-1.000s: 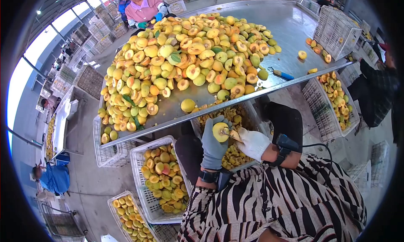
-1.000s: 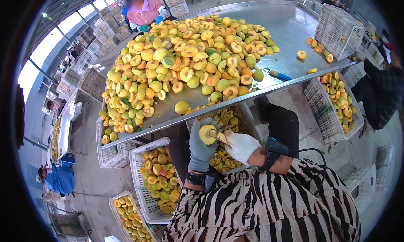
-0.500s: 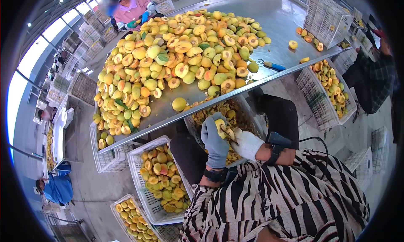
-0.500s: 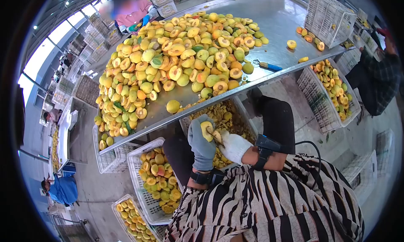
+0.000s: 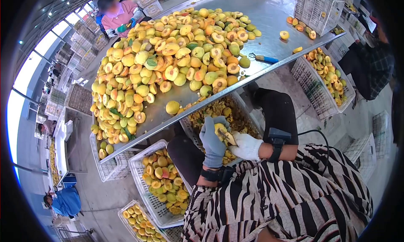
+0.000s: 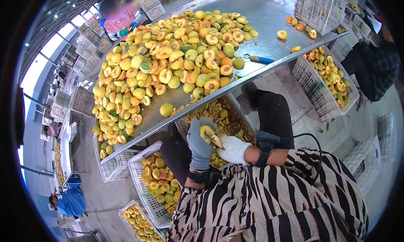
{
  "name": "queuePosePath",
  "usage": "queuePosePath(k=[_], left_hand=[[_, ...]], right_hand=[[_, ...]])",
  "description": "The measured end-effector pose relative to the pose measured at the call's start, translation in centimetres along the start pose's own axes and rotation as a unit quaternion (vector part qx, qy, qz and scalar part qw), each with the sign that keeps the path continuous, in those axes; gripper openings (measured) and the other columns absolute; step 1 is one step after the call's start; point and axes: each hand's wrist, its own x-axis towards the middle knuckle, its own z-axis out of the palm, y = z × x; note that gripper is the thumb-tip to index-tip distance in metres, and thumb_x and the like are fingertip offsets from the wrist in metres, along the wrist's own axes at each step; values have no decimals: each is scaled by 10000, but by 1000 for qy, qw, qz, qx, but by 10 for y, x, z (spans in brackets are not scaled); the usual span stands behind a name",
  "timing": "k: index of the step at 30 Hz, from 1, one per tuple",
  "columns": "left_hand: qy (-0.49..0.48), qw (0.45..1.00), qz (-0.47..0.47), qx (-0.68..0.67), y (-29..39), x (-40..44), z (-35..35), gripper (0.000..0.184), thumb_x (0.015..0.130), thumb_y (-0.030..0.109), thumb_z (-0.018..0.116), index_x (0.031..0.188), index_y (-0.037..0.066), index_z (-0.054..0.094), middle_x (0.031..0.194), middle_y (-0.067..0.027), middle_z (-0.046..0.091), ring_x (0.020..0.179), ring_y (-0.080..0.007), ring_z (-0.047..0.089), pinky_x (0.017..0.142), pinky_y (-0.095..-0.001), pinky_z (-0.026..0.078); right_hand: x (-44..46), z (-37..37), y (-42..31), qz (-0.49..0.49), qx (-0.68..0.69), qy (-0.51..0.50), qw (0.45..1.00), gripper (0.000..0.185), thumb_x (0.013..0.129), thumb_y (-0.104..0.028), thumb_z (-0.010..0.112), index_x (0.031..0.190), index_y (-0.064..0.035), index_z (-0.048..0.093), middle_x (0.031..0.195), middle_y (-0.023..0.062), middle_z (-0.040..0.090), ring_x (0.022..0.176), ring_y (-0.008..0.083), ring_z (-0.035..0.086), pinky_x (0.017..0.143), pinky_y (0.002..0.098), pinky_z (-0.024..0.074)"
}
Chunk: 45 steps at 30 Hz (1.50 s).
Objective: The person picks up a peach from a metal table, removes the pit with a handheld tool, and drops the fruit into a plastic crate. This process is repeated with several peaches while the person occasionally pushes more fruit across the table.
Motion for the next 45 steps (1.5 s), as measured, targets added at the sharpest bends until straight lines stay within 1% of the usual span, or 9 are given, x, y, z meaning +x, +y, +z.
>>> queuePosePath(k=[7,11,18,22,24,28,31,41,45], left_hand=[[-84,996,-32,30,-6,6,-18,457,1008,368,466,913,-39,652,778,-104,644,693,-193,612,670,-307,513],[-74,997,-15,25,-17,11,-24,460,1005,403,452,939,-17,629,827,-126,636,755,-222,626,701,-337,519],[0,993,101,59,-33,16,-19,446,1003,391,467,912,-11,637,819,-110,640,742,-211,625,718,-339,527],[-36,999,32,-17,-28,16,-21,427,1005,380,467,926,-6,630,825,-93,638,727,-205,628,715,-332,531],[-126,967,111,190,-21,17,-28,431,1005,402,461,948,5,619,856,-91,630,775,-213,629,741,-344,528],[-126,986,14,111,-25,22,-29,439,1005,420,450,976,12,611,889,-95,617,822,-213,615,771,-346,515],[14,996,58,-70,-38,22,-11,459,1018,389,436,903,-5,640,784,-88,621,708,-176,582,688,-297,479],[-67,996,-40,48,-12,20,-18,469,1012,381,461,888,-26,657,759,-76,635,697,-165,598,689,-285,488],[-28,999,2,20,-33,26,-12,462,998,385,491,903,-33,662,768,-85,646,684,-177,616,657,-294,510]], right_hand=[[-1,-33,-27,63,102,-110,987,268,842,-241,527,913,7,598,812,258,639,790,432,634,713,479,517],[2,-17,-10,53,-117,-48,991,286,826,-236,520,926,19,602,808,253,642,771,432,636,712,482,520],[4,6,-9,79,-9,8,997,308,829,-251,533,932,33,594,765,246,633,758,435,638,704,488,519],[10,-5,8,51,-75,-38,995,338,831,-267,538,948,49,574,847,284,630,825,448,628,744,484,508],[10,-8,10,24,-42,-55,997,330,833,-264,538,940,46,576,849,286,630,821,447,627,733,483,507],[13,1,15,12,-40,-29,999,347,831,-248,553,987,61,557,827,279,635,809,456,627,734,487,506],[14,-8,-8,82,-78,-22,993,366,830,-236,562,1014,79,538,855,288,637,841,457,624,760,480,502],[18,-13,21,-68,-27,-95,993,310,850,-280,519,977,-14,616,850,247,629,865,406,623,772,455,500],[14,-15,-1,41,-41,-51,997,304,838,-264,536,972,0,604,866,266,627,880,414,621,780,464,497]])
